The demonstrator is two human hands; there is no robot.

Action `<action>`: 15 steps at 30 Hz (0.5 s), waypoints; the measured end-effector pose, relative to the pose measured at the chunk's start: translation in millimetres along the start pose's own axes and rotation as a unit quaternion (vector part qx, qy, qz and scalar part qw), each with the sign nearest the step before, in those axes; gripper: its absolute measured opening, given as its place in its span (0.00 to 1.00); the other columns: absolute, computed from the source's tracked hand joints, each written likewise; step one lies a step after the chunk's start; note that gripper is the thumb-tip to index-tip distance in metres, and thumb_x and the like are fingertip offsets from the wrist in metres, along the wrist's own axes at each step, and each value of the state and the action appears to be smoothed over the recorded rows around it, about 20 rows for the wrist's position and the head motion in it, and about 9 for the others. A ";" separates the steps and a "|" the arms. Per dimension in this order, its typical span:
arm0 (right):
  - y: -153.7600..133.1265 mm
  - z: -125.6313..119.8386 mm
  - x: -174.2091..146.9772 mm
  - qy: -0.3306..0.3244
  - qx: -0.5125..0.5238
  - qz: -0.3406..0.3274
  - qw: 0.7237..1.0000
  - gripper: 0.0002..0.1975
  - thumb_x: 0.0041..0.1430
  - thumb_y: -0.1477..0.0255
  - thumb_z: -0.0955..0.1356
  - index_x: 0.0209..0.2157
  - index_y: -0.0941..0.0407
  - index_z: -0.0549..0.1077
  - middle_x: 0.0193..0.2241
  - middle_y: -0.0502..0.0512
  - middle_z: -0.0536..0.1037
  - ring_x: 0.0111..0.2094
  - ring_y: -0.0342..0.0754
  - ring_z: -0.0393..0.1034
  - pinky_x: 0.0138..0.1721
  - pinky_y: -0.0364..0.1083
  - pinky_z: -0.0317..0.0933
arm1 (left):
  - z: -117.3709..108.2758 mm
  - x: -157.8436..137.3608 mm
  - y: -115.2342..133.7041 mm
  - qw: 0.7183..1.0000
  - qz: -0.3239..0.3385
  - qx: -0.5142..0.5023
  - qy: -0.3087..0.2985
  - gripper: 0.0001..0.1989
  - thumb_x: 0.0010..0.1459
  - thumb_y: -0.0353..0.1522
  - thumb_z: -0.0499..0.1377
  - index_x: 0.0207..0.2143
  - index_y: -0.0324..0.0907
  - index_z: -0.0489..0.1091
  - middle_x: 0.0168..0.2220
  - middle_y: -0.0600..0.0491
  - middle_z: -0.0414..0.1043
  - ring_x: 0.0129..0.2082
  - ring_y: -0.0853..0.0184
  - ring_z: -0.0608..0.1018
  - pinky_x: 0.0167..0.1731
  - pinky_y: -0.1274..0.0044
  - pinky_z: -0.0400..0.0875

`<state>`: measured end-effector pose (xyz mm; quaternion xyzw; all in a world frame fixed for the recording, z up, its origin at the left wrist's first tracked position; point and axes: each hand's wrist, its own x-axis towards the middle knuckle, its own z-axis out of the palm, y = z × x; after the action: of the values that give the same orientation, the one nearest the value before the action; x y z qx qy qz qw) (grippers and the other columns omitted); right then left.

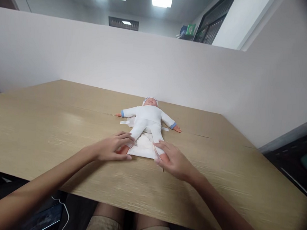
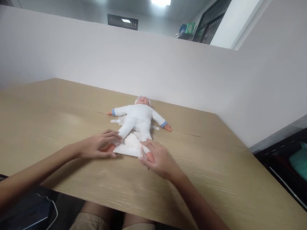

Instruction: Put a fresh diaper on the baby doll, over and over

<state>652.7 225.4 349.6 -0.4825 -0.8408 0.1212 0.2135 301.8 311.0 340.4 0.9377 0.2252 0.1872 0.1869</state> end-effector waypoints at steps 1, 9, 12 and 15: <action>-6.0 9.5 -1.0 0.014 -0.038 -0.001 0.999 0.31 0.70 0.59 0.73 0.70 0.51 0.70 0.68 0.64 0.75 0.71 0.65 0.66 0.69 0.67 0.63 | 6.9 0.5 3.4 1.000 -0.013 0.009 0.022 0.25 0.65 0.44 0.68 0.61 0.48 0.73 0.65 0.46 0.74 0.67 0.48 0.71 0.66 0.56 0.71; -13.8 42.5 0.9 0.078 -0.166 0.025 0.983 0.30 0.62 0.86 0.65 0.61 0.51 0.78 0.59 0.62 0.80 0.65 0.62 0.72 0.63 0.62 0.69 | 37.8 4.5 12.9 0.991 -0.068 0.048 0.103 0.08 0.65 0.29 0.62 0.46 0.45 0.72 0.57 0.45 0.78 0.56 0.51 0.74 0.56 0.58 0.76; -19.3 40.7 -9.4 0.076 -0.160 0.018 0.984 0.31 0.60 0.88 0.64 0.60 0.51 0.79 0.59 0.61 0.81 0.65 0.61 0.72 0.63 0.61 0.68 | 33.7 -2.6 22.4 0.992 -0.071 0.049 0.091 0.07 0.66 0.29 0.61 0.46 0.45 0.71 0.55 0.45 0.79 0.54 0.51 0.75 0.54 0.59 0.75; -30.4 41.5 -24.8 0.080 -0.144 0.012 0.986 0.30 0.61 0.88 0.63 0.58 0.52 0.79 0.59 0.60 0.82 0.65 0.60 0.72 0.63 0.60 0.67 | 30.9 -15.6 34.3 0.993 -0.078 0.051 0.075 0.08 0.68 0.28 0.59 0.48 0.45 0.72 0.54 0.46 0.79 0.53 0.52 0.75 0.52 0.60 0.75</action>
<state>620.9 188.7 319.5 -0.5262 -0.8241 -0.0378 0.2064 314.3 266.7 324.6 0.9089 0.3202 0.2300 0.1359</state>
